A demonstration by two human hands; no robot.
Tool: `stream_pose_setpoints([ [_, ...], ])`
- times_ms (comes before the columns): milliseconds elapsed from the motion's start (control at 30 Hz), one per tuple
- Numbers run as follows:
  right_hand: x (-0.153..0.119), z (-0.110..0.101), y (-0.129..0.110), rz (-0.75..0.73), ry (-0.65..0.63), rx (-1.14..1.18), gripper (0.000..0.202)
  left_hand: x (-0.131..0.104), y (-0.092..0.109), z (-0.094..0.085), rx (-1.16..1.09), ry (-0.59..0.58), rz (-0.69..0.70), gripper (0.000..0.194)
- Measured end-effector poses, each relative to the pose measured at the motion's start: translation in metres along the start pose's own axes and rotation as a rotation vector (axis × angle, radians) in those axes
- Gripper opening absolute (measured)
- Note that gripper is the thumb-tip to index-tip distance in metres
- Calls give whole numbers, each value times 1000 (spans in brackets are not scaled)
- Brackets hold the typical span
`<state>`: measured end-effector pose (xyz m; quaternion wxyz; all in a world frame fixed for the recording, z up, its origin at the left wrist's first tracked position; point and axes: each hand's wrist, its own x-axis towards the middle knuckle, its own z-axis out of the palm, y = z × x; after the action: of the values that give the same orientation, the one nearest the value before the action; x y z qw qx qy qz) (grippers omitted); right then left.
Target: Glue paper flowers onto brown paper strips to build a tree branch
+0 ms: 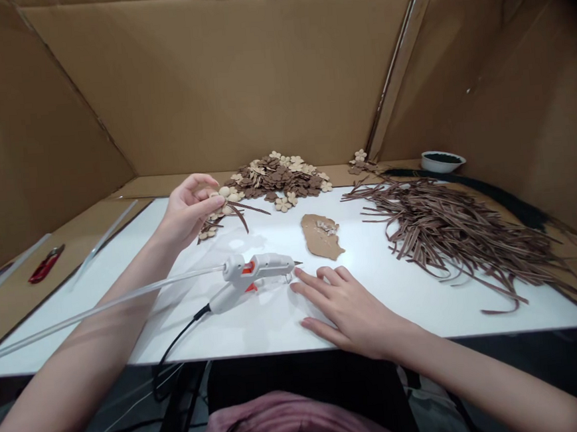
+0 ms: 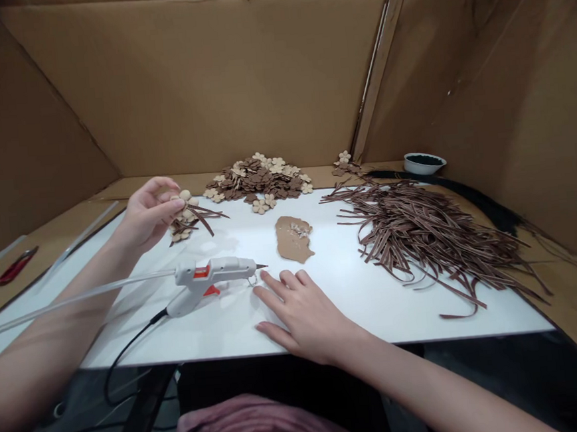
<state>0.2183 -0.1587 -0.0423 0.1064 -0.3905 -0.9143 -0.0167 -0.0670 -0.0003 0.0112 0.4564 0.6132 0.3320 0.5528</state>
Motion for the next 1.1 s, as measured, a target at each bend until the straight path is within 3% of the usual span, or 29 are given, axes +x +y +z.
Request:
stream_pose_setpoints([
  [400,-28,-2,0,133,19,-49,49,-2,4,14,-54,-34,16,34],
  [733,-19,1,-29,71,-28,75,50,1,1,9,-79,-29,10,36],
  [1100,-27,-7,-39,6,-51,163,47,0,4,6,-65,-17,31,34],
])
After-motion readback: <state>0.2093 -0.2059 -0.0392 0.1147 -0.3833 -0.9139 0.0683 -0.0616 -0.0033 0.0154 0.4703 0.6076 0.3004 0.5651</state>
